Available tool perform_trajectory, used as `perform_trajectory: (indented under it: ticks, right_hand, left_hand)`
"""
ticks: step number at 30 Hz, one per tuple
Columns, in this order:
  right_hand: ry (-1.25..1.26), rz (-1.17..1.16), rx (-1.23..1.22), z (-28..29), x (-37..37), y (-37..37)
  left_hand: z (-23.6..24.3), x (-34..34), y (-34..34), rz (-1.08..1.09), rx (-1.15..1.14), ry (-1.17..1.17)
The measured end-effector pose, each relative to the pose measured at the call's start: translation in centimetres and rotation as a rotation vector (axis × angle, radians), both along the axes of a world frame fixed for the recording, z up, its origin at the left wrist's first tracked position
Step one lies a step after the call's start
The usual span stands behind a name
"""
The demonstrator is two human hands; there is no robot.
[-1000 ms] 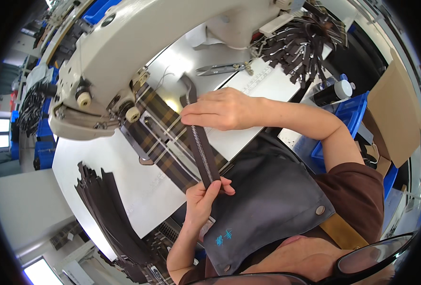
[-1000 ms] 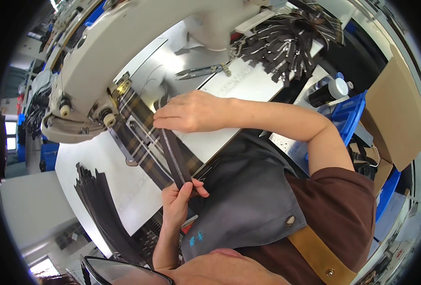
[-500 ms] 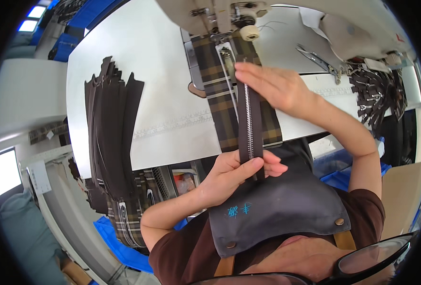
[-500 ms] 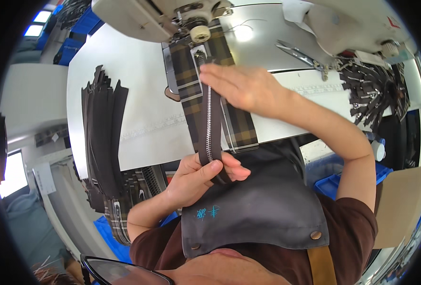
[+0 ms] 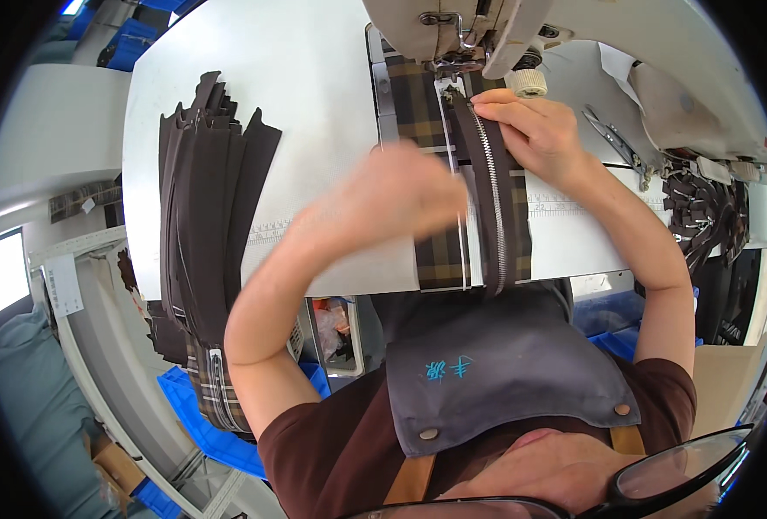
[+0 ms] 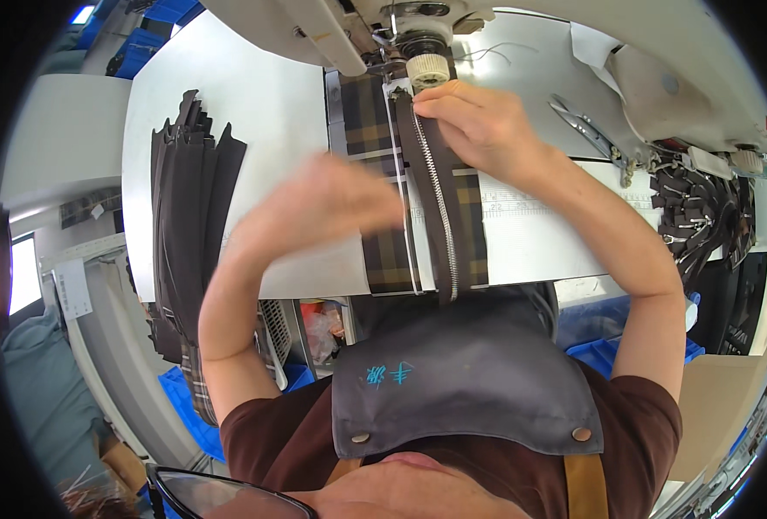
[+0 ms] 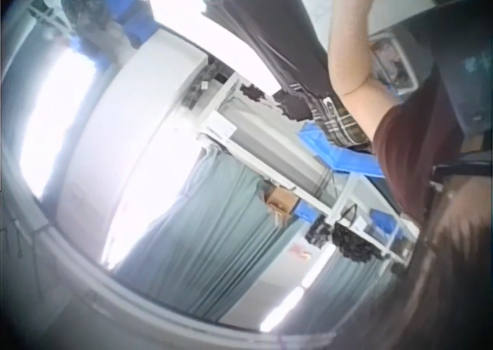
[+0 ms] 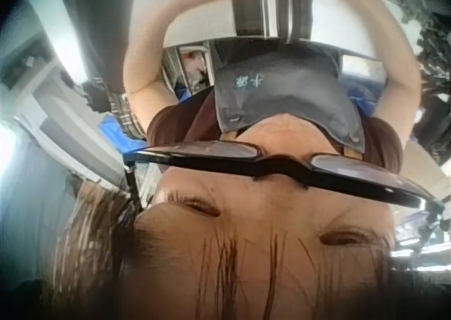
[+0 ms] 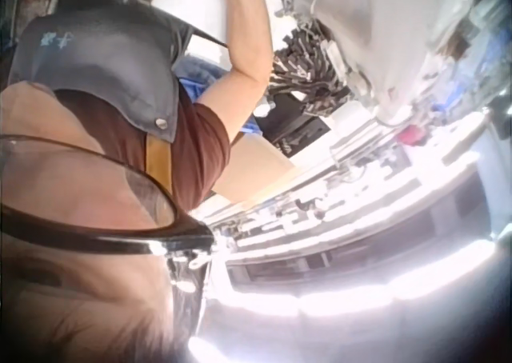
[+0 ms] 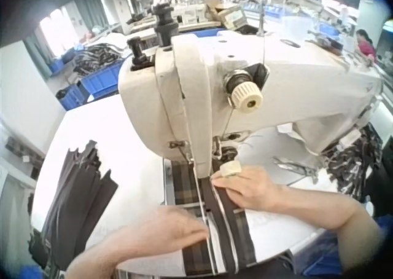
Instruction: The person operates an industrial sewing machine to stitch a zipper onto a plaid fabric pouch. They guide the fabric under the needle, trim excess thread with scissors, and reposition the item to sew along the zipper's length. The person handles multiple pouches, stacking completed units to the side.
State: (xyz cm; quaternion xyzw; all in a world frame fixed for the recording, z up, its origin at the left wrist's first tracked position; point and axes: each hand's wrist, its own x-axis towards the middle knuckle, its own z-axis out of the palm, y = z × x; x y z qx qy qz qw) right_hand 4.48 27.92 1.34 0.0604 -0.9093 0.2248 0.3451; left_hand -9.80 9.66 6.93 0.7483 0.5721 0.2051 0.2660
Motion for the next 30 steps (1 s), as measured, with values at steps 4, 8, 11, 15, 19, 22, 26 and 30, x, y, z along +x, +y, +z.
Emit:
perform_trajectory:
  ticks: [4, 8, 11, 15, 19, 22, 26, 30]
  right_hand:
    - [-0.043, -0.036, -0.010, 0.6, -0.2, -0.1]
    - [-0.025, -0.052, -0.021, 0.5, -0.7, -0.6]
    - [-0.014, -0.038, 0.010, 0.0, -1.4, -0.9]
    - [-0.055, -0.044, 0.091, -0.4, -1.8, -0.8]
    - [-0.071, -0.060, 0.119, -0.4, -1.9, -0.8]
    - [-0.087, -0.070, 0.122, -0.3, -1.7, -1.0]
    - [-0.060, -0.089, 0.164, 0.1, -1.5, -1.1]
    - [-0.041, -0.122, 0.232, 0.1, -1.3, -1.1]
  left_hand:
    - [-3.1, -1.9, 2.5, 0.367, 0.579, 0.315]
    - [-4.8, -1.7, 2.4, 0.404, 0.626, 0.258]
    - [-5.1, -1.9, 2.2, 0.416, 0.621, 0.253]
    - [-5.2, -1.8, 2.3, 0.443, 0.608, 0.209]
    - [-5.2, -1.5, 2.3, 0.539, 0.537, 0.171]
    - [-5.3, -1.5, 2.2, 0.484, 0.601, 0.313]
    - [-5.5, -1.5, 2.1, 0.487, 0.572, 0.359]
    - [-5.5, -1.6, 2.0, 0.488, 0.569, 0.363]
